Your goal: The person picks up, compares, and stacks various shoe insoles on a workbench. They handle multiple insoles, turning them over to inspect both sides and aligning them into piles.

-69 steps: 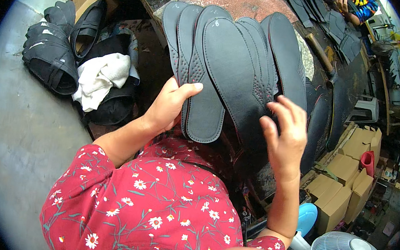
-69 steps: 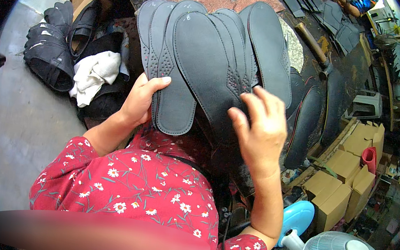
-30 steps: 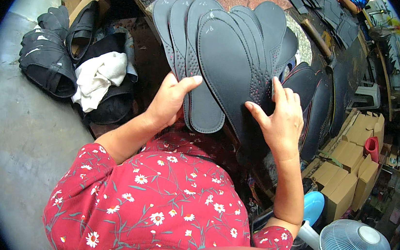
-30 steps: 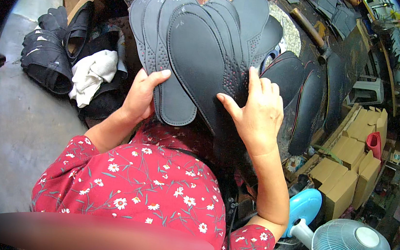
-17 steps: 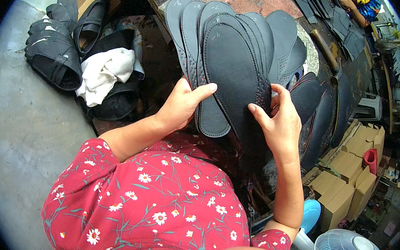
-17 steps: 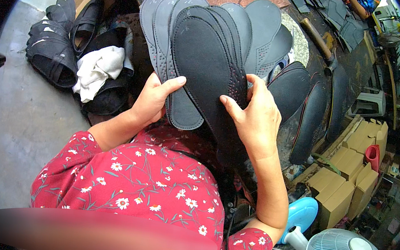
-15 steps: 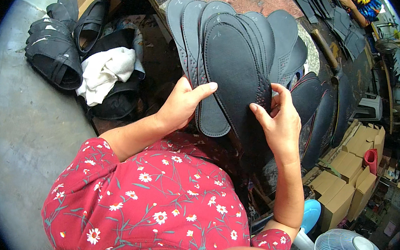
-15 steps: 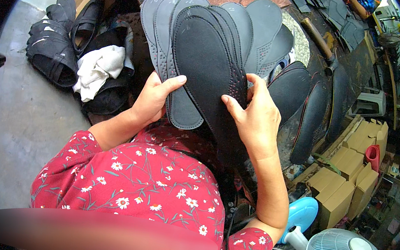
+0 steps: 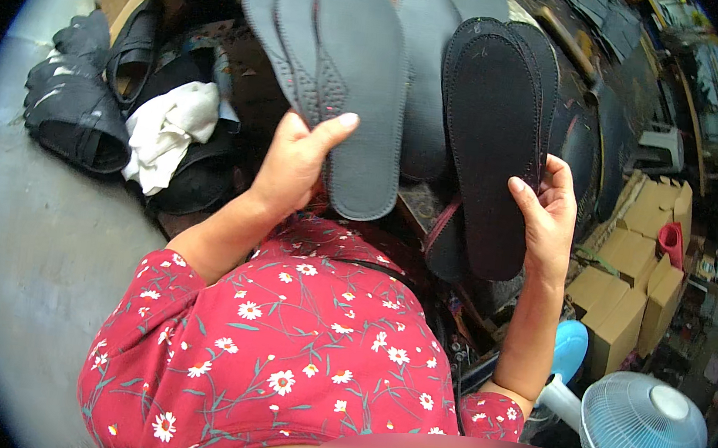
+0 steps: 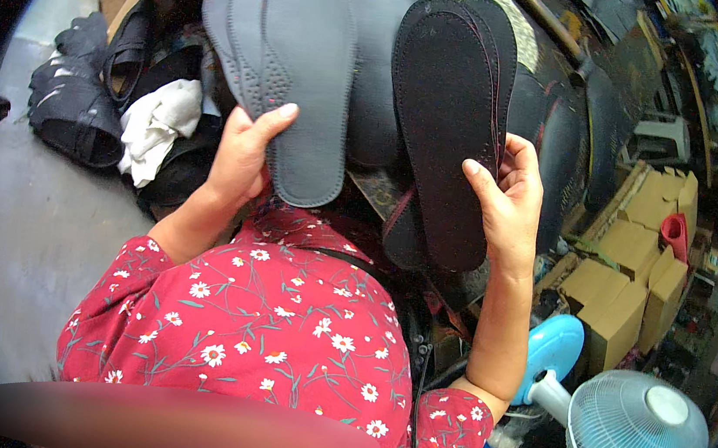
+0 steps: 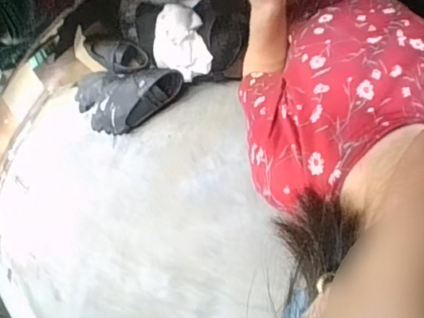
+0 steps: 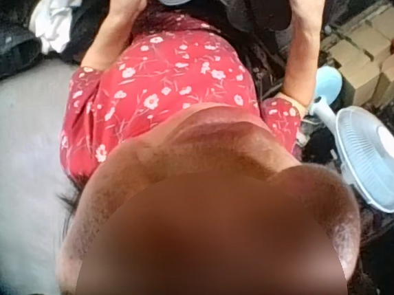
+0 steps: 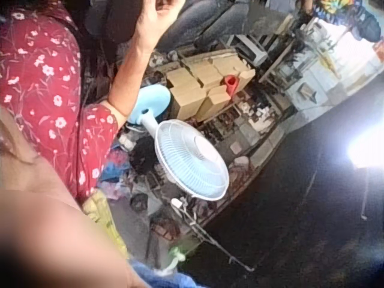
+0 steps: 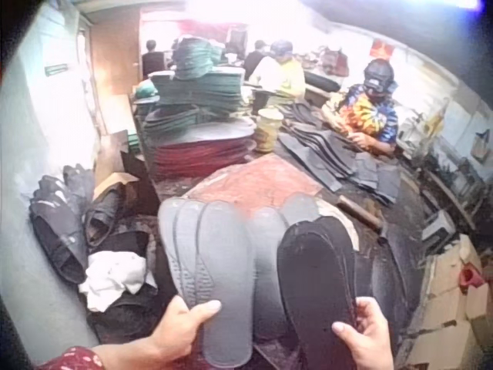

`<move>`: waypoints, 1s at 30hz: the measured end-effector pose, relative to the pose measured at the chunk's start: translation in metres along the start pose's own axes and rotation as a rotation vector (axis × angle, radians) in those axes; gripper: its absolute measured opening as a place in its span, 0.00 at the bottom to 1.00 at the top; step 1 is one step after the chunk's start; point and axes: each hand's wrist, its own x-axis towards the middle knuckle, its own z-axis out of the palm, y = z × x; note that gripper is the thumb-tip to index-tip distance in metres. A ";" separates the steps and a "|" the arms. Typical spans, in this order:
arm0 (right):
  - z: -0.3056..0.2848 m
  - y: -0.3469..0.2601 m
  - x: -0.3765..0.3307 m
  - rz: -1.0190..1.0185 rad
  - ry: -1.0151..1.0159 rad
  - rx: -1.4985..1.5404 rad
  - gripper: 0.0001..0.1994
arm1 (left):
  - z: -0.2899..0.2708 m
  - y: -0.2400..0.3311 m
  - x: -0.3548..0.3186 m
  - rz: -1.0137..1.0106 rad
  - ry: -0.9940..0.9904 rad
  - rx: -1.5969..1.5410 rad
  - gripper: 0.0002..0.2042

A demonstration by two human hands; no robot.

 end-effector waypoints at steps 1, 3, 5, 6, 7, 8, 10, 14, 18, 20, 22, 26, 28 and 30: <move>-0.006 0.000 -0.005 -0.006 -0.006 0.003 0.20 | -0.001 0.001 0.001 0.003 -0.007 -0.009 0.15; -0.012 -0.002 -0.015 0.038 0.036 -0.002 0.21 | -0.002 0.004 0.002 0.010 0.006 -0.015 0.15; -0.015 -0.008 -0.025 -0.038 0.076 -0.144 0.21 | -0.002 0.005 0.004 0.026 -0.011 -0.005 0.15; -0.014 -0.012 -0.028 -0.083 0.073 -0.206 0.21 | -0.002 0.006 0.006 0.041 -0.029 -0.014 0.15; -0.014 -0.017 -0.034 -0.229 0.126 -0.466 0.20 | -0.001 0.006 0.007 0.023 -0.037 0.013 0.15; -0.013 -0.019 -0.036 -0.350 0.224 -0.683 0.20 | 0.000 0.007 0.007 0.024 -0.038 0.027 0.15; -0.011 -0.025 -0.040 -0.410 0.296 -0.881 0.20 | 0.001 0.007 0.008 0.072 -0.016 0.056 0.16; 0.000 -0.017 -0.024 -0.476 0.179 -1.105 0.20 | -0.001 0.013 0.009 0.033 -0.027 -0.022 0.17; -0.006 -0.037 -0.001 -0.357 0.273 -0.943 0.23 | -0.015 0.026 0.008 0.121 0.033 -0.027 0.17; -0.004 -0.053 0.024 -0.292 0.100 -0.423 0.24 | -0.025 0.034 0.007 0.167 0.077 -0.018 0.16; 0.009 -0.060 0.061 -0.229 0.039 -0.213 0.24 | -0.034 0.041 0.006 0.215 0.100 -0.042 0.15; 0.046 -0.060 0.141 -0.137 0.030 -0.146 0.24 | -0.044 0.046 0.001 0.134 0.170 -0.031 0.14; 0.071 -0.055 0.177 -0.121 0.038 0.018 0.22 | -0.045 0.045 -0.001 0.173 0.158 -0.036 0.14; 0.093 -0.052 0.201 -0.079 -0.034 0.235 0.16 | -0.044 0.043 -0.001 0.195 0.166 -0.026 0.14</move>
